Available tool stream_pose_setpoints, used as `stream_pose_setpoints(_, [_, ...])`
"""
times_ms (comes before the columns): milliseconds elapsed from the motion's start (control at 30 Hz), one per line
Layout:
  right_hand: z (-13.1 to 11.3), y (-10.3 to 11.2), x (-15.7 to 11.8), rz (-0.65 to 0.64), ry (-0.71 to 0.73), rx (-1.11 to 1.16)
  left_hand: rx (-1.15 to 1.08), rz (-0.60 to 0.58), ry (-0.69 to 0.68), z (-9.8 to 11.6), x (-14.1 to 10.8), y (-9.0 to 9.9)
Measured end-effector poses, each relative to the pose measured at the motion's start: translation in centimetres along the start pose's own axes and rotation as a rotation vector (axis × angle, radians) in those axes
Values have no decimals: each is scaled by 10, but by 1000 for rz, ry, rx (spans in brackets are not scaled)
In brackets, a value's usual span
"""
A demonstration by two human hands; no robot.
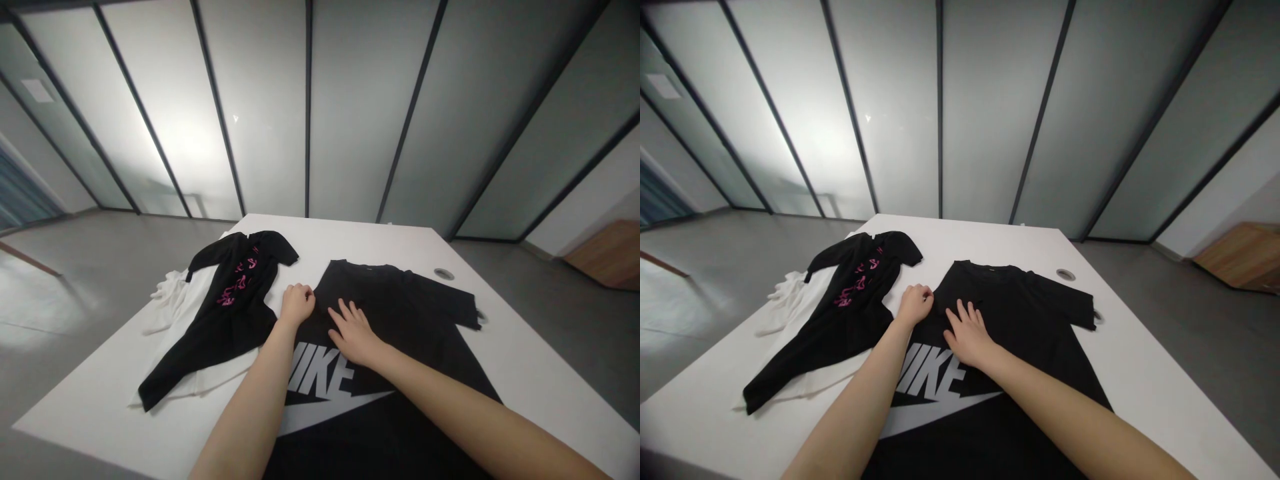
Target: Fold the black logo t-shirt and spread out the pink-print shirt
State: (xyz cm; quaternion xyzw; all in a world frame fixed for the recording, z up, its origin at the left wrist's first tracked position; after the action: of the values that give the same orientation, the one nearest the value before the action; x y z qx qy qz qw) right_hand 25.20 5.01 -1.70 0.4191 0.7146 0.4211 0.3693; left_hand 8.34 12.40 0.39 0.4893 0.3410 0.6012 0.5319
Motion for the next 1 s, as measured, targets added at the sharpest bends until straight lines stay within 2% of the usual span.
stream_pose_setpoints(167, [20,1,-42,23,-73,13,-15,4,-1,2,-1,3])
stream_pose_setpoints(233, [28,3,-46,46,-109,16,-23,13,-6,3,-2,4])
stream_pose_setpoints(333, [33,10,-38,84,-137,38,-27,27,-15,4,-4,6])
stream_pose_setpoints(467, [27,27,-5,148,-127,35,-23,24,-21,4,-4,4])
stream_pose_setpoints(633, [-1,44,49,219,-43,-38,-46,14,-1,1,-2,2])
stream_pose_setpoints(733, [-11,48,81,233,-42,-77,-61,25,5,1,-2,4])
stream_pose_setpoints(900, [-5,47,130,194,-162,-61,-86,28,12,0,-2,5])
stream_pose_setpoints(1000, [-5,45,153,163,-125,-53,-98,29,14,-1,-1,3])
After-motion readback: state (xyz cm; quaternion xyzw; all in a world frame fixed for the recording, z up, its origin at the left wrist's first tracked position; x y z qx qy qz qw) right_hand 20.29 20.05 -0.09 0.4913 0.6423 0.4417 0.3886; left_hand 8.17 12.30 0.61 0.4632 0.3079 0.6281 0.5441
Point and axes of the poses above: each hand's wrist, its own x-axis towards the middle knuckle, its own y-axis out of the back of the hand, z = x × y, the point moved 8 cm from there along x, towards the middle knuckle, and after that the axes turned 6 degrees about x, right-handed, at the moved point
